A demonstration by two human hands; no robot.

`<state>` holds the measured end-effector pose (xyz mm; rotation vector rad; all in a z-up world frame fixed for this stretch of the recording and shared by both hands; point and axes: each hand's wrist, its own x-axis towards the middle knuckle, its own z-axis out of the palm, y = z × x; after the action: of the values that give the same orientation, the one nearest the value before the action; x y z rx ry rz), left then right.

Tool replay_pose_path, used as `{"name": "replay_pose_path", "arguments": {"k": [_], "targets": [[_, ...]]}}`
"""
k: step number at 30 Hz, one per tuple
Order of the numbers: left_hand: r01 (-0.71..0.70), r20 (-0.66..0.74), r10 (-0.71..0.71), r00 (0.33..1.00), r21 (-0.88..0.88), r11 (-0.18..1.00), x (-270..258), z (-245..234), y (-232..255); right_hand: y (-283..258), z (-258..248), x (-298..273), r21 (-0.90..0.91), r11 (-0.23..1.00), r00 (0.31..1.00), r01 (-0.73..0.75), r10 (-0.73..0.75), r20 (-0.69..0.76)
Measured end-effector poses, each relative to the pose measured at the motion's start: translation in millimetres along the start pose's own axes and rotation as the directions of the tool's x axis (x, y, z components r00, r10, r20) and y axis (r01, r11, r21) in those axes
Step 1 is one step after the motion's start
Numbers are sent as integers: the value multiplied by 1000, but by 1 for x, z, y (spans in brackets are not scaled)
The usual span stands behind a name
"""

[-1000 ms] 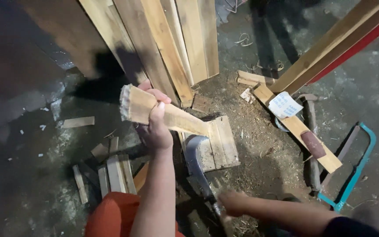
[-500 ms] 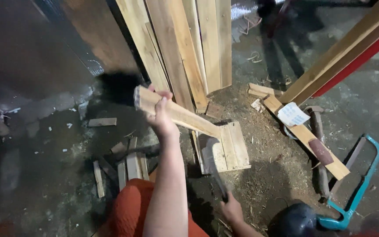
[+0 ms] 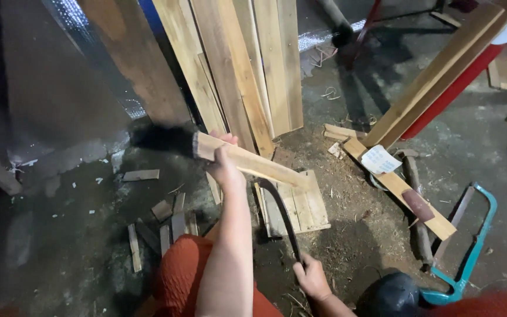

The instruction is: A person uses a curved blade to scrape a wooden strip and then uses sandpaper to smooth the surface while sitting on a workshop floor.

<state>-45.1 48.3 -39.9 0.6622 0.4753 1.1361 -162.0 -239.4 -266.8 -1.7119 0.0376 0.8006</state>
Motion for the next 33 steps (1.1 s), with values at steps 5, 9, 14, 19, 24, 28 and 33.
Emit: {"name": "replay_pose_path", "arguments": {"k": [5, 9, 14, 19, 24, 28, 33], "targets": [[-74, 295, 21, 955, 171, 982, -6, 14, 27, -94, 11, -26, -455, 730, 833, 510, -551, 51], [-27, 237, -30, 971, 236, 971, -9, 25, 42, -133, 10, -32, -484, 598, 716, 639, -693, 88], [23, 242, -57, 969, 139, 990, -10, 23, 49, -121, -3, 1, -426, 487, 575, 763, -812, 103], [75, 321, -131, 938, 180, 981, -15, 16, 32, -176, -12, -10, -424, 684, 701, 594, -698, -144], [-175, 405, 81, 911, 202, 964, -57, 69, 82, -222, -4, -4, -672, 706, 898, 223, -417, -141], [-266, 506, 146, 850, 172, 949, -43, 60, 69, -207, 16, 10, -775, 572, 888, 270, -459, -29], [-249, 519, 140, 843, 145, 958, -41, 44, 57, -167, 25, 29, -863, 426, 830, 271, -558, -15]]}}
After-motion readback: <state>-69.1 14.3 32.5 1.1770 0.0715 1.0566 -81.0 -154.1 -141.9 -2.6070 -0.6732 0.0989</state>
